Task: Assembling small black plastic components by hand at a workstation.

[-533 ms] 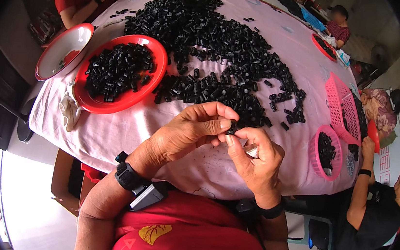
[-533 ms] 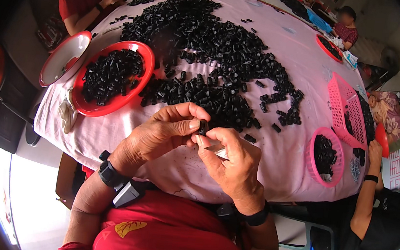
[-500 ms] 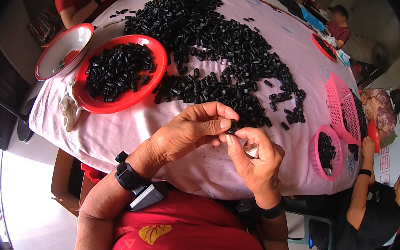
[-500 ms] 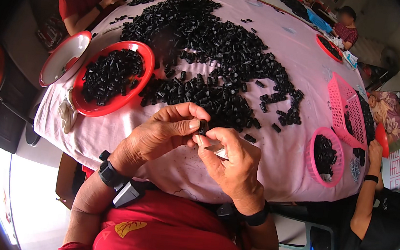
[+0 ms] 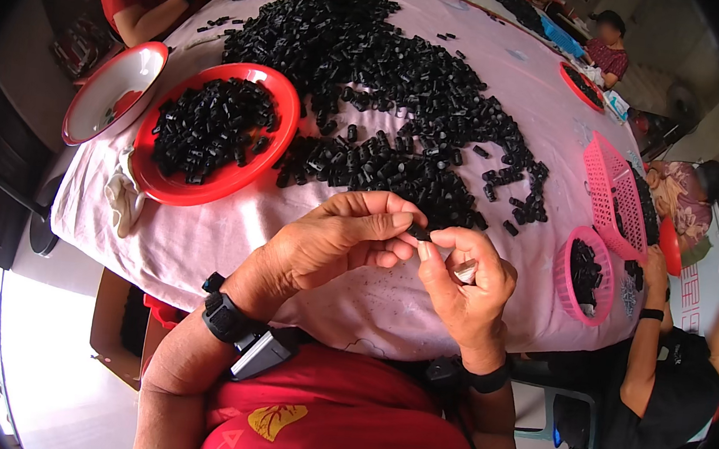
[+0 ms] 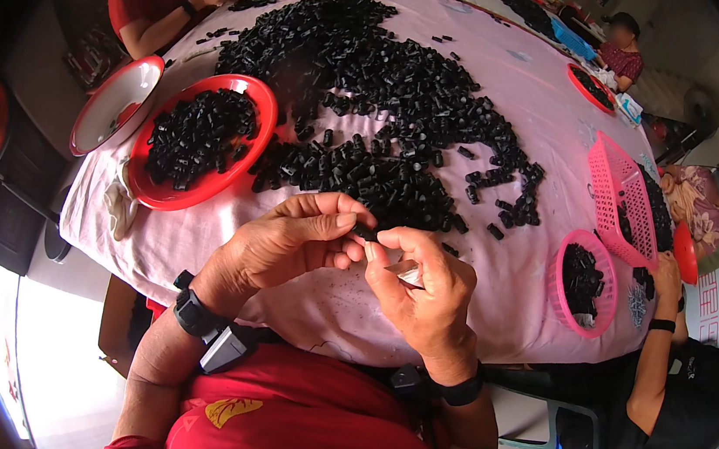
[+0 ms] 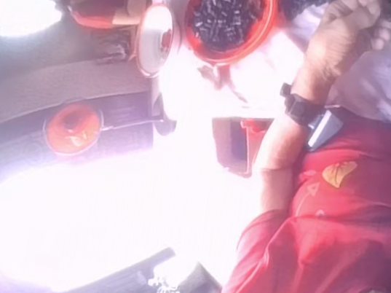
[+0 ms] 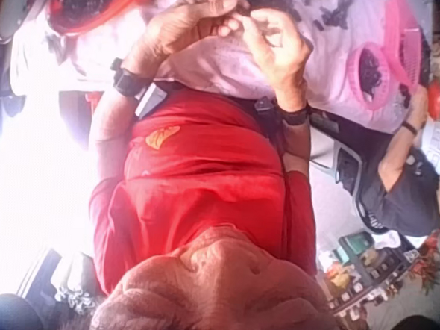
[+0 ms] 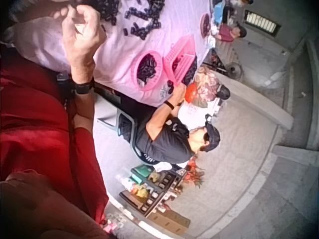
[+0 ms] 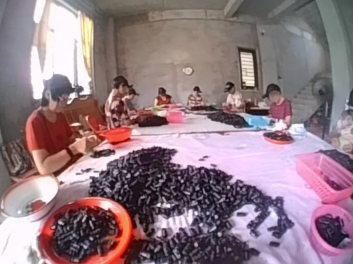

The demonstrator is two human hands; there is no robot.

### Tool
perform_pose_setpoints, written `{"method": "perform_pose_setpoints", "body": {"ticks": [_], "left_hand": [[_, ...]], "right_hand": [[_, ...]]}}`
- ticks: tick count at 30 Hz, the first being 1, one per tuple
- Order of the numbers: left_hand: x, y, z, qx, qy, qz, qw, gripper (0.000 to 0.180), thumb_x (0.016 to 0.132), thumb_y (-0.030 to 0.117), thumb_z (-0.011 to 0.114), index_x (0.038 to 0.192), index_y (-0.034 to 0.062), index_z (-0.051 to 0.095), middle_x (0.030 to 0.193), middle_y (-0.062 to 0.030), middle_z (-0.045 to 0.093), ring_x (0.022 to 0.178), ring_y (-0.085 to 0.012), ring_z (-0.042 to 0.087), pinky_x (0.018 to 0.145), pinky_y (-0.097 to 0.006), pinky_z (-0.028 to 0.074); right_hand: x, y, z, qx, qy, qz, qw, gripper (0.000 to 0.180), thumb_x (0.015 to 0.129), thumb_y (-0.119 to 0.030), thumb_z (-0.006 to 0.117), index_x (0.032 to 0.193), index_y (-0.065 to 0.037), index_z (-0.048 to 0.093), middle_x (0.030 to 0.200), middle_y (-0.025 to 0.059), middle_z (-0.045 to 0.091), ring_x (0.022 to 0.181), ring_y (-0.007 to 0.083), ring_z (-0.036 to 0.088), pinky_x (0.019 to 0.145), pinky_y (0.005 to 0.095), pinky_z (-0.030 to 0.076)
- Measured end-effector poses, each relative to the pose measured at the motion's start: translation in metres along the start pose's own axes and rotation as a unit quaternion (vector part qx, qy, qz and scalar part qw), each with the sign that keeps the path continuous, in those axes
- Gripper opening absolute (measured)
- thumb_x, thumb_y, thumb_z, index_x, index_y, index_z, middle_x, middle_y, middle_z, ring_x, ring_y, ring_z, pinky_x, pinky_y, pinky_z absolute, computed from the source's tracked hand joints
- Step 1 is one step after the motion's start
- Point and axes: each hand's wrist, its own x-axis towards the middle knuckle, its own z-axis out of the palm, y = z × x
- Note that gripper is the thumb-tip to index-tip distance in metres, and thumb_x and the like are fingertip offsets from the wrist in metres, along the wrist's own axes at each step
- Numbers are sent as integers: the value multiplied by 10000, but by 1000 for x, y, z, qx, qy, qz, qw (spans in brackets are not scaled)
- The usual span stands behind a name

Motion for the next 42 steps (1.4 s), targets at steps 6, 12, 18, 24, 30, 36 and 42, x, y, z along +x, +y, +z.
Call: {"method": "perform_pose_setpoints", "body": {"ticks": [6, 12, 18, 24, 30, 36, 42], "left_hand": [[-3, 5, 8, -24, -22, 0, 999, 255, 929, 104, 596, 1156, -11, 591, 978, -79, 670, 877, -155, 663, 820, -267, 541], [-3, 4, 9, -54, -27, -1, 998, 305, 903, 47, 612, 1199, -12, 563, 1019, -91, 653, 879, -174, 665, 813, -279, 547], [-4, 7, 1, -22, -76, -30, 996, 314, 920, 81, 606, 1221, 8, 556, 1051, -84, 661, 929, -144, 662, 817, -242, 537], [-5, 6, 3, 17, -61, -57, 996, 284, 917, 109, 622, 1188, 29, 595, 1034, -58, 665, 890, -125, 662, 765, -239, 542], [-5, 3, 2, 10, -49, -58, 997, 246, 915, 119, 627, 1152, 50, 629, 989, -46, 678, 868, -124, 664, 760, -236, 545], [-5, 4, 5, 5, -37, -72, 997, 240, 913, 120, 629, 1143, 54, 638, 1007, -53, 681, 904, -158, 674, 760, -234, 549], [-5, 4, 7, -11, -26, -74, 997, 257, 913, 95, 617, 1161, 29, 627, 1006, -82, 682, 883, -159, 675, 777, -254, 554]], "right_hand": [[1, -3, -5, 73, -7, 54, 996, 172, 842, -6, 683, 1005, 3, 632, 660, -7, 626, 531, -9, 511, 463, 169, 382], [-1, 1, -4, 116, 0, 51, 992, 164, 869, -21, 658, 1030, 0, 638, 627, -44, 588, 508, -19, 466, 457, 158, 340], [-1, 1, 6, 171, 28, 47, 984, 177, 875, -30, 651, 1050, 1, 641, 759, 20, 687, 540, -20, 504, 479, 153, 388], [-2, 3, -1, 129, -33, 63, 989, 212, 864, -34, 667, 1069, 10, 638, 808, 45, 692, 551, -16, 534, 483, 151, 402], [4, -11, -4, 132, -65, 58, 987, 210, 859, -32, 681, 1059, 13, 636, 775, 31, 674, 574, -9, 547, 491, 151, 410], [5, -15, -3, 134, -45, 40, 989, 166, 880, -27, 655, 1041, 12, 637, 800, 52, 678, 682, 41, 626, 541, 172, 469], [3, -9, 1, 126, -6, 30, 992, 115, 890, -35, 643, 994, 14, 645, 783, 42, 674, 624, 20, 581, 515, 165, 437]]}}
